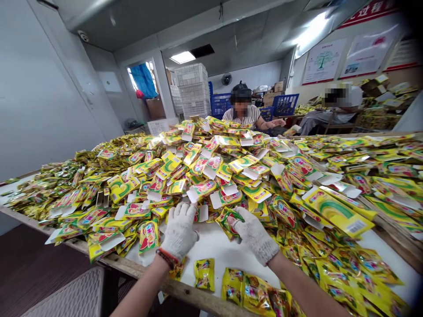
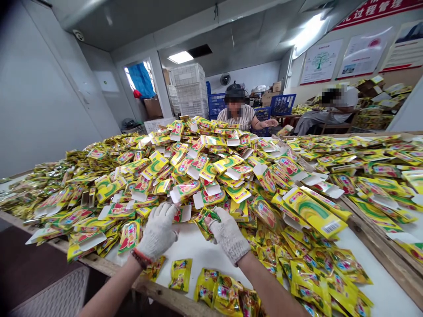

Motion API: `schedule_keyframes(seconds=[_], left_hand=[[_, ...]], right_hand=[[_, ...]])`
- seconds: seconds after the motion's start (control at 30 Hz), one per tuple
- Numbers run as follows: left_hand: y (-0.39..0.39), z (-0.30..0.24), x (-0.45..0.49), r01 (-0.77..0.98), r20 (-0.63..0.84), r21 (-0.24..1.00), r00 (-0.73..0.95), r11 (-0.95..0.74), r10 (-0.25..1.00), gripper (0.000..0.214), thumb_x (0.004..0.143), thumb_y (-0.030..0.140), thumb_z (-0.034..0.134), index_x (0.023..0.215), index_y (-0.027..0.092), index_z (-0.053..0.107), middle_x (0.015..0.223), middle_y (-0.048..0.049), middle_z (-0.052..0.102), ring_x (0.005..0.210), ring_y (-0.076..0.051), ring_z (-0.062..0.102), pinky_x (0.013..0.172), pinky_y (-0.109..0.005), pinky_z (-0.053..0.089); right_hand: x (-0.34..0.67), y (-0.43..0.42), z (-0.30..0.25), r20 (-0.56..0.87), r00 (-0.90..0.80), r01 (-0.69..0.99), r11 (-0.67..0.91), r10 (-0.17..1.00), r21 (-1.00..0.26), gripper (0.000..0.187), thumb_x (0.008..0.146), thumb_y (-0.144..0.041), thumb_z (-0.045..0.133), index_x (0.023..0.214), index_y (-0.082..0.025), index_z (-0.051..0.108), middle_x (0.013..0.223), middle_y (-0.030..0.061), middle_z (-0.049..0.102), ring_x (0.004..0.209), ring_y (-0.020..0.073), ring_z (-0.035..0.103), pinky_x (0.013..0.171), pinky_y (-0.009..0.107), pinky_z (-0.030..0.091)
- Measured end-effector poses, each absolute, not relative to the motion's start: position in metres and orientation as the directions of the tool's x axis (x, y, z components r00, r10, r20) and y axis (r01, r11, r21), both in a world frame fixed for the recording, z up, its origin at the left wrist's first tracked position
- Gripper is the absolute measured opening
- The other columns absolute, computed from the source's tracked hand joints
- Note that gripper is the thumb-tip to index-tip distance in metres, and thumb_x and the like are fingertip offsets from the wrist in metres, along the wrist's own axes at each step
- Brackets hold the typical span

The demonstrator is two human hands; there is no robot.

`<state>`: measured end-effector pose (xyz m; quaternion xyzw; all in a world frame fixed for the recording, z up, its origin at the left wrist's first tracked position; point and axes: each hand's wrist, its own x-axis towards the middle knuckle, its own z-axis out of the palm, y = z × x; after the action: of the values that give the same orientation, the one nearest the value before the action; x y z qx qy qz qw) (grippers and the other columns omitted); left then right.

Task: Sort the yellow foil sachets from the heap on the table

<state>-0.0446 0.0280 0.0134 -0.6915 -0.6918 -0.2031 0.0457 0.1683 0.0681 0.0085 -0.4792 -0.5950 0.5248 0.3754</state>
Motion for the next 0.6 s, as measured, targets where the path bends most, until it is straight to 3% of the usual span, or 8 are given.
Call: schedule_keyframes(seconds=[0.03, 0.1, 0.27, 0.4, 0.5, 0.6], left_hand=[[0.032, 0.015, -0.053, 0.993, 0.299, 0.120, -0.031, -0.005, 0.954, 0.063, 0.064, 0.013, 0.067, 0.125, 0.021, 0.053, 0.130, -0.0132, 0.054, 0.130, -0.035, 0.041, 0.111, -0.054, 0.025], [0.036, 0.017, -0.063, 0.999, 0.234, 0.040, -0.029, 0.021, 0.972, 0.063, 0.061, 0.011, 0.065, 0.123, 0.020, 0.054, 0.126, -0.0127, 0.056, 0.126, -0.034, 0.046, 0.111, -0.053, 0.026], [0.015, 0.012, -0.051, 0.981, 0.236, 0.145, 0.092, -0.129, 0.967, 0.063, 0.068, 0.016, 0.059, 0.130, 0.023, 0.049, 0.125, -0.0094, 0.053, 0.116, -0.025, 0.053, 0.095, -0.035, 0.044], [-0.007, 0.008, -0.032, 0.968, 0.238, 0.196, 0.107, -0.156, 0.965, 0.062, 0.067, 0.022, 0.063, 0.128, 0.025, 0.051, 0.135, -0.0095, 0.050, 0.122, -0.031, 0.049, 0.099, -0.041, 0.042], [-0.014, 0.008, -0.023, 0.967, 0.218, 0.206, 0.104, -0.150, 0.970, 0.063, 0.066, 0.022, 0.064, 0.128, 0.027, 0.052, 0.133, -0.0084, 0.053, 0.120, -0.031, 0.050, 0.101, -0.043, 0.040], [-0.015, 0.008, -0.016, 0.962, 0.191, 0.188, 0.162, -0.198, 0.968, 0.051, 0.066, 0.020, 0.064, 0.117, 0.024, 0.059, 0.119, -0.0075, 0.059, 0.109, -0.029, 0.053, 0.093, -0.041, 0.043]], right_hand=[[0.170, 0.068, 0.011, -0.074, -0.256, 0.200, -0.022, 0.964, -0.980, 0.030, 0.081, -0.039, 0.057, 0.103, -0.018, 0.057, 0.075, 0.0000, 0.061, 0.043, 0.0101, 0.052, 0.038, 0.023, 0.044], [0.171, 0.068, 0.013, -0.092, -0.268, 0.217, -0.033, 0.959, -0.976, 0.027, 0.079, -0.038, 0.060, 0.099, -0.018, 0.058, 0.078, 0.0005, 0.063, 0.043, 0.0085, 0.050, 0.039, 0.022, 0.043], [0.170, 0.063, 0.014, 0.060, -0.293, 0.269, 0.142, 0.954, -0.953, 0.028, 0.080, -0.040, 0.060, 0.097, -0.017, 0.063, 0.087, 0.0046, 0.069, 0.056, 0.0124, 0.056, 0.052, 0.026, 0.048], [0.175, 0.061, 0.015, 0.141, -0.380, 0.363, 0.287, 0.914, -0.887, 0.023, 0.081, -0.035, 0.060, 0.092, -0.017, 0.069, 0.082, 0.0034, 0.071, 0.074, 0.0167, 0.061, 0.070, 0.027, 0.049], [0.180, 0.063, 0.015, 0.057, -0.505, 0.451, 0.319, 0.861, -0.834, 0.021, 0.078, -0.029, 0.061, 0.088, -0.016, 0.073, 0.075, 0.0028, 0.070, 0.067, 0.0162, 0.059, 0.062, 0.026, 0.046], [0.182, 0.065, 0.016, 0.042, -0.570, 0.556, 0.424, 0.820, -0.715, 0.015, 0.075, -0.021, 0.061, 0.078, -0.015, 0.074, 0.070, 0.0037, 0.068, 0.064, 0.0162, 0.056, 0.060, 0.026, 0.042]])
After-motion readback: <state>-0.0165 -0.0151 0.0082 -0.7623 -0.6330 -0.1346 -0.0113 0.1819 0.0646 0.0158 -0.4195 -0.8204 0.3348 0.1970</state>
